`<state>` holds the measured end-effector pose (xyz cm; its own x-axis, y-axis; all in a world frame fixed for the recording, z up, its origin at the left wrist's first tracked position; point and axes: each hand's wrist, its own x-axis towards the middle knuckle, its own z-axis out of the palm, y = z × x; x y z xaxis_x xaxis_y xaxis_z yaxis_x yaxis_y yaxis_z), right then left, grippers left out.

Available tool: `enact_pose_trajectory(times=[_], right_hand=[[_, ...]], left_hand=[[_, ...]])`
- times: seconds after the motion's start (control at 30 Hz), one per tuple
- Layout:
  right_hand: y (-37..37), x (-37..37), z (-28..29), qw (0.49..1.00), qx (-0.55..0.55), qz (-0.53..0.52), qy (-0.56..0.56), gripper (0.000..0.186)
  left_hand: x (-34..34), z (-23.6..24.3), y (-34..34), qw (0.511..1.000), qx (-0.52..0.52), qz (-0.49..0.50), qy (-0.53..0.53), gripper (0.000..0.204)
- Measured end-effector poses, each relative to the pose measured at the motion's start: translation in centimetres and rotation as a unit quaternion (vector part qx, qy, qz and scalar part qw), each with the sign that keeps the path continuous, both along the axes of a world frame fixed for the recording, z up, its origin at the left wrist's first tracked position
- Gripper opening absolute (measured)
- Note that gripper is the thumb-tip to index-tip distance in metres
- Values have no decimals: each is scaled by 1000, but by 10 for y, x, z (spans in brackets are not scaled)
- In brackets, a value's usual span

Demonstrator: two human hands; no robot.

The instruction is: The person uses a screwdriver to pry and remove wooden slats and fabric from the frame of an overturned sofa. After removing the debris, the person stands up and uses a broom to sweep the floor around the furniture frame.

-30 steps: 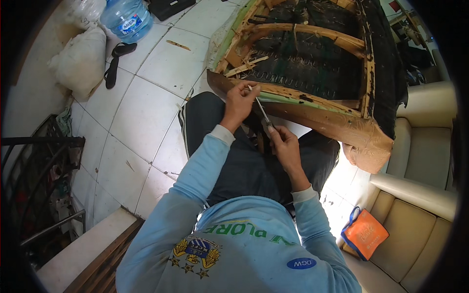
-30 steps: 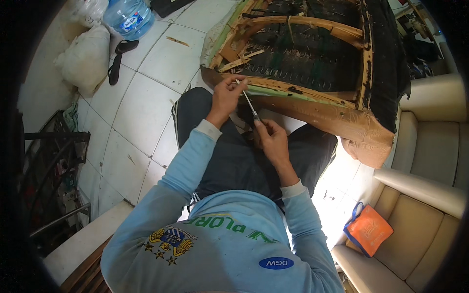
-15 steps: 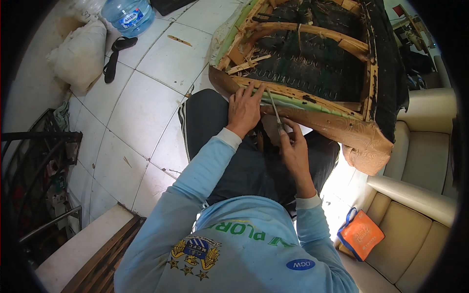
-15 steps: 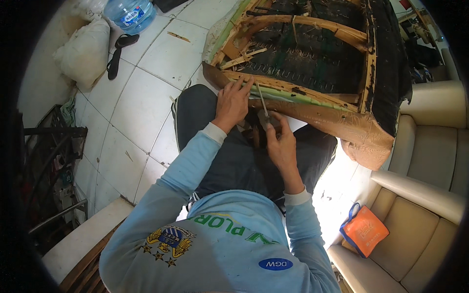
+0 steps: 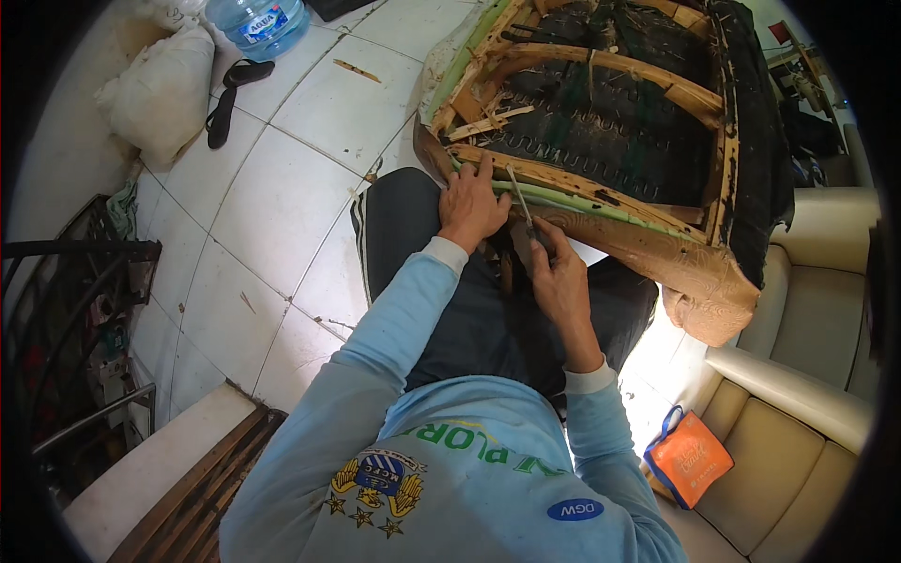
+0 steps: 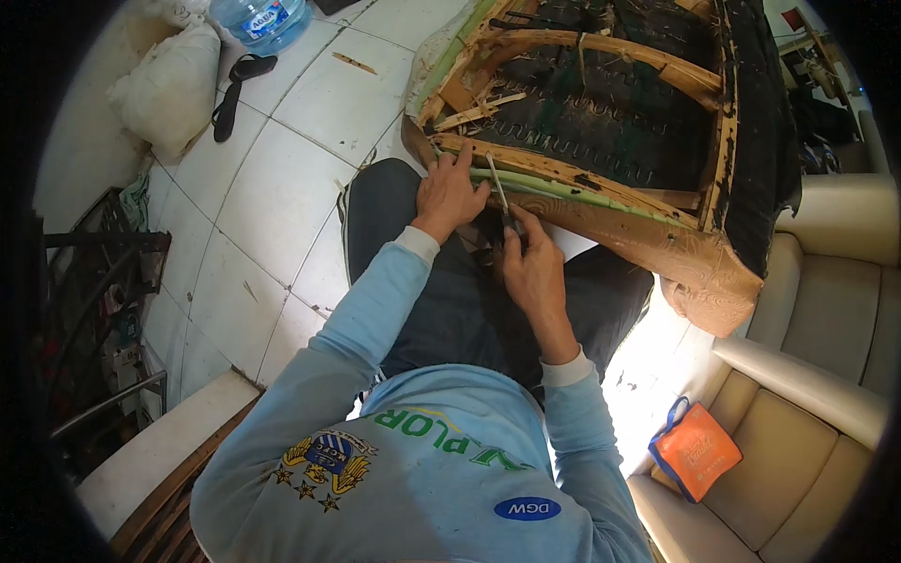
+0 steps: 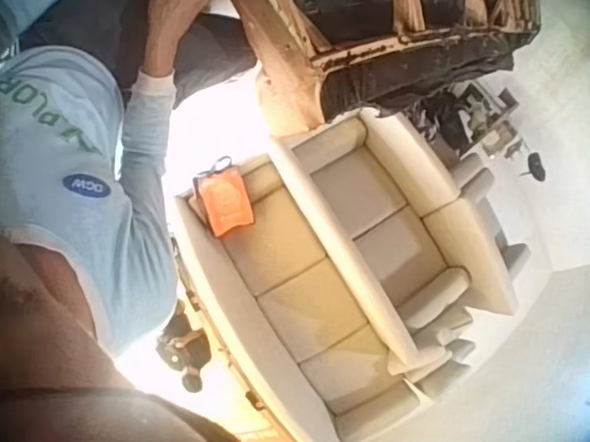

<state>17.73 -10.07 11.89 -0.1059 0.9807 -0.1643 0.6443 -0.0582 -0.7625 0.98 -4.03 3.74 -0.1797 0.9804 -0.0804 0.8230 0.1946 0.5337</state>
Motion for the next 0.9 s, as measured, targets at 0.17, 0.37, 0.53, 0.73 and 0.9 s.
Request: enact_pose_trajectory(times=[0.17, 0.37, 0.53, 0.73, 0.9], right_hand=[[9, -9, -4, 997, 58, 24, -50, 34], [11, -11, 6, 994, 69, 47, -74, 31], [8, -20, 16, 992, 68, 46, -96, 26], [11, -27, 18, 985, 87, 67, -131, 23], [6, -54, 18, 981, 23, 70, -178, 31]], left_hand=[[-7, -2, -3, 999, 34, -20, -25, 76], [-8, -9, 0, 993, 71, 18, -91, 62], [-4, 8, 6, 985, 16, 68, -159, 46], [-1, -24, 18, 976, 85, 61, -190, 42], [-10, -32, 28, 934, -11, 72, -351, 42]])
